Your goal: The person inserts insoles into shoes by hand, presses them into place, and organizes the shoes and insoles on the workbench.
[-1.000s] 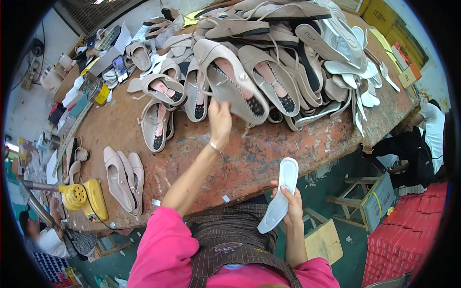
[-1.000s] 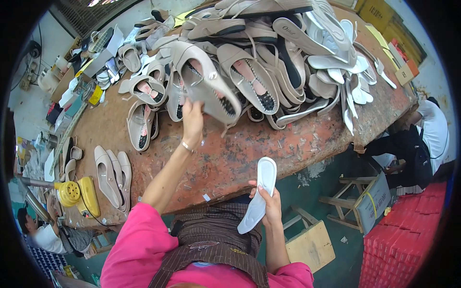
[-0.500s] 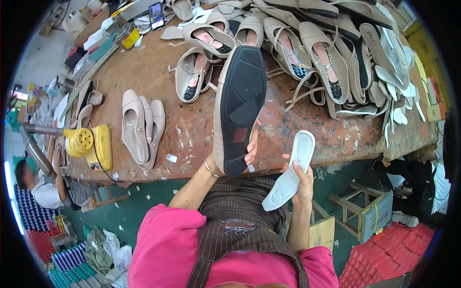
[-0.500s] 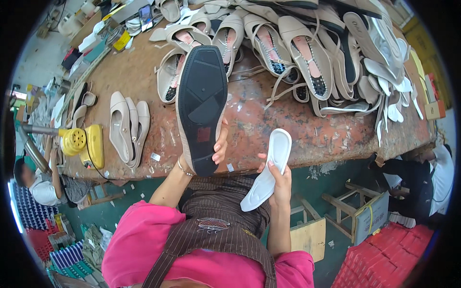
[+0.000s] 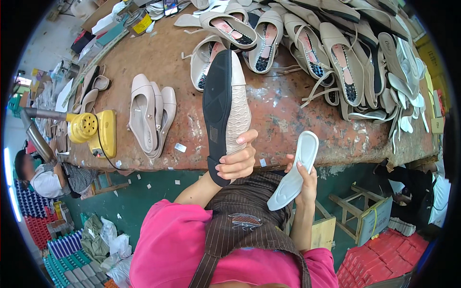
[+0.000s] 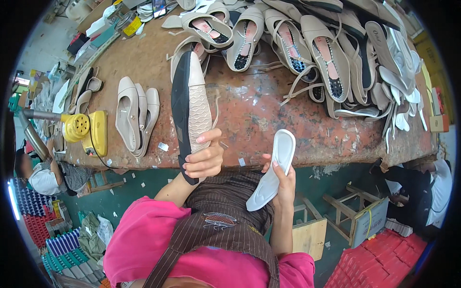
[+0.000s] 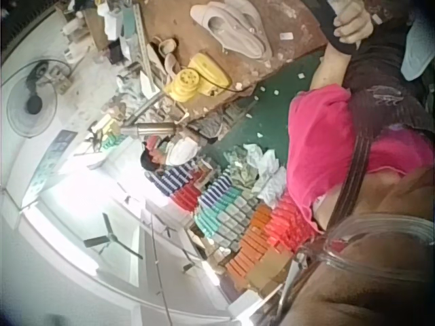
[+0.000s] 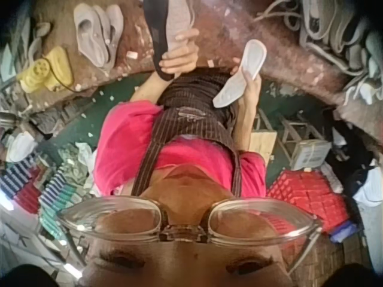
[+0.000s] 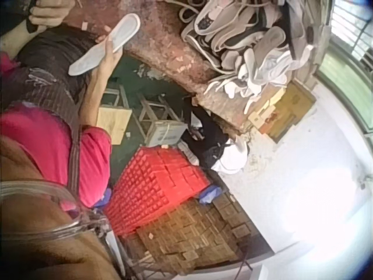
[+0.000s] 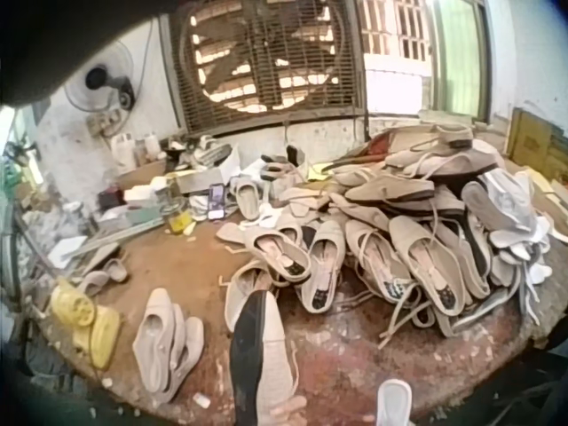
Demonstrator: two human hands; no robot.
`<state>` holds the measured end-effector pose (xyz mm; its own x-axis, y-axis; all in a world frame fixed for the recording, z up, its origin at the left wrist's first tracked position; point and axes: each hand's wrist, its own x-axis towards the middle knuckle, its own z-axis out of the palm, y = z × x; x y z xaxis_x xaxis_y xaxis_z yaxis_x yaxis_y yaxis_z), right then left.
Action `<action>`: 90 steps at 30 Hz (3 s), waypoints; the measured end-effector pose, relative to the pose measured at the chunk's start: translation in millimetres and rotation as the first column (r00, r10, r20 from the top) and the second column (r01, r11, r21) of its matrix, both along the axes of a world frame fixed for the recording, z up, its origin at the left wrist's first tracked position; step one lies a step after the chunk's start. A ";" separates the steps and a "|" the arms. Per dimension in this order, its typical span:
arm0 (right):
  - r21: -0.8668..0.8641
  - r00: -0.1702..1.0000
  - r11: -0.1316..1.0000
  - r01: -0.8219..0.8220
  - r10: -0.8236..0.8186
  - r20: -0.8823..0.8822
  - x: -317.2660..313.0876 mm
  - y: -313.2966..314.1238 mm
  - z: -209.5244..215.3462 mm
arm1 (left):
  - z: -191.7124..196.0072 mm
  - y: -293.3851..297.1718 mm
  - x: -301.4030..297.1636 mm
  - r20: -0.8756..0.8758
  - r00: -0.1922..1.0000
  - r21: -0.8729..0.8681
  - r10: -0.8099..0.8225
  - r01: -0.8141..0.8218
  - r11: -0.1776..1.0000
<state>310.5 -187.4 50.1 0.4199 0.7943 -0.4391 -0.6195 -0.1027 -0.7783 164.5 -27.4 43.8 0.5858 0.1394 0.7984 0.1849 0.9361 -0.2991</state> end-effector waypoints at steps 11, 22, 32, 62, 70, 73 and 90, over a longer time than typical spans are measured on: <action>0.020 0.999 0.999 -0.029 0.028 0.026 -3.1 11.0 3.5 | 2.7 -4.9 -6.1 -0.037 0.998 -0.030 -0.043 0.042 0.999; 0.091 0.997 0.996 0.000 0.006 -0.076 5.8 10.6 -1.7 | 33.0 82.7 -36.0 -0.562 0.253 0.750 0.787 -0.245 0.614; 0.085 0.995 0.993 0.080 -0.074 -0.071 19.1 -5.6 -6.6 | 95.6 138.7 111.2 0.761 -0.484 0.649 0.432 0.576 -0.498; 0.064 0.982 0.983 0.174 -0.169 -0.082 37.6 -11.5 -7.9 | 14.7 90.3 36.8 0.389 -0.406 0.898 0.827 0.368 -0.242; 0.130 0.984 0.977 -0.172 0.177 -0.030 -8.1 36.2 15.6 | -34.2 -8.0 -40.6 0.134 -0.639 0.961 0.757 0.271 0.059; 0.158 0.946 0.936 -0.314 0.323 -0.033 -29.8 39.4 16.6 | -24.2 -25.7 -51.2 -0.311 -0.533 0.896 0.787 0.113 0.430; 0.316 0.899 0.872 -0.374 0.424 -0.108 -57.6 34.1 22.8 | -55.5 -42.2 -67.3 -0.834 0.156 0.494 0.530 -0.221 0.841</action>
<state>252.9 -153.3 72.8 -0.0195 0.9780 -0.2078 -0.6962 -0.1625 -0.6992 97.2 -69.6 -11.7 0.8292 0.5133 -0.2212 -0.4660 0.8534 0.2336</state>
